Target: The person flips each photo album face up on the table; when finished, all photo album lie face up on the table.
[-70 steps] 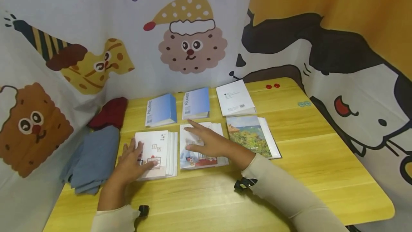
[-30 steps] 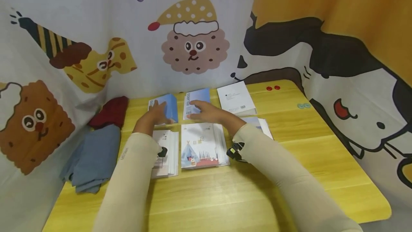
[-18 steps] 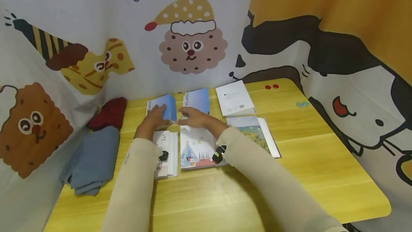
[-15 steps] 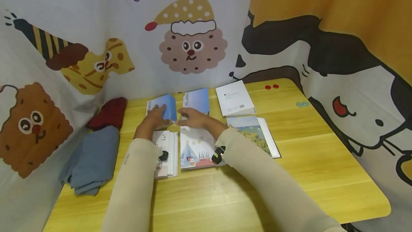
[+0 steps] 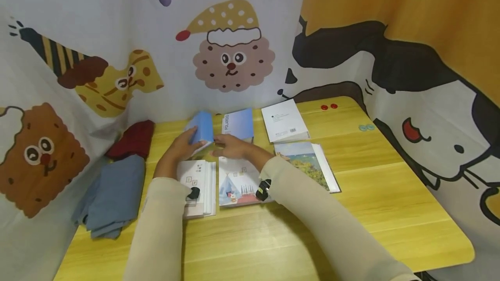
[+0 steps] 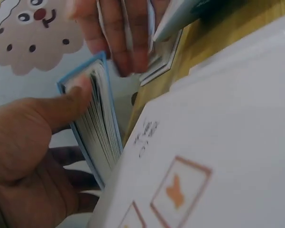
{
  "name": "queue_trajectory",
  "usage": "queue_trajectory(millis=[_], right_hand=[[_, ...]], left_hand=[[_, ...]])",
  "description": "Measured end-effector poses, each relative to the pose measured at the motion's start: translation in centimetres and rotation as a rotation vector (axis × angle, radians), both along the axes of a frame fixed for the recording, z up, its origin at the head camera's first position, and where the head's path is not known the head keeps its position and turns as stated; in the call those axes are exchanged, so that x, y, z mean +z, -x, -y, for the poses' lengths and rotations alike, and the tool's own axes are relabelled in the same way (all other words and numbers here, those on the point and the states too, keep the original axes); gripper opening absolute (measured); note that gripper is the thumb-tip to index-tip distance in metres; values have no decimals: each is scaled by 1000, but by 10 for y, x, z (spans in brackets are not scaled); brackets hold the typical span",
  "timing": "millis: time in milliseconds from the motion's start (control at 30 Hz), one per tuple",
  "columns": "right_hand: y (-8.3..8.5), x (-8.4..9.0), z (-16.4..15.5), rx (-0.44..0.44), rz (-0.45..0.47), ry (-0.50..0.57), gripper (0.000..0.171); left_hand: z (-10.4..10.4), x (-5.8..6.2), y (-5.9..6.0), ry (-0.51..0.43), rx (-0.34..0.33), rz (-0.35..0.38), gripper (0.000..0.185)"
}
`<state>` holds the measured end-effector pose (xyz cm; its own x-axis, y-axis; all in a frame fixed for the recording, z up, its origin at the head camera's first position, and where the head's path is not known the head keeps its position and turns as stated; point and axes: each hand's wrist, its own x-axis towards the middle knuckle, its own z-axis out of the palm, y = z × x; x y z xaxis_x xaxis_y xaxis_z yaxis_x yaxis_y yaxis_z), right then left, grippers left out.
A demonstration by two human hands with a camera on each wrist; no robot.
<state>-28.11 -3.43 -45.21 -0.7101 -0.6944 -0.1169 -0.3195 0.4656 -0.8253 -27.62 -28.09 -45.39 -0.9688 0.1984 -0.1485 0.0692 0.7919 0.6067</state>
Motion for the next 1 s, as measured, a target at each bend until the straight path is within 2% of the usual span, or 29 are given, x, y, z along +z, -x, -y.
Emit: queue_trajectory(millis=[133, 267, 367, 400, 567, 700, 833, 1000], right_hand=[[-3, 5, 5, -3, -5, 68, 86], [-10, 15, 11, 12, -11, 155, 86], [-14, 18, 14, 33, -15, 185, 86], [-15, 18, 14, 42, -27, 174, 85], [-19, 14, 8, 72, -106, 70, 83], [-17, 16, -6, 39, -142, 9, 79], [-14, 16, -22, -18, -145, -9, 75], [-8, 12, -36, -52, -152, -7, 72]], left_hand=[[2, -1, -7, -213, 35, 18, 88], [6, 1, -12, -478, 36, 12, 91], [10, 4, -16, -584, 38, -22, 90], [11, 5, -17, -589, 46, -32, 89], [21, 10, -23, -529, 110, -38, 85], [28, 16, -24, -408, 164, -29, 87], [29, 19, -23, -314, 203, -14, 90], [31, 16, -22, -146, 217, -1, 79]])
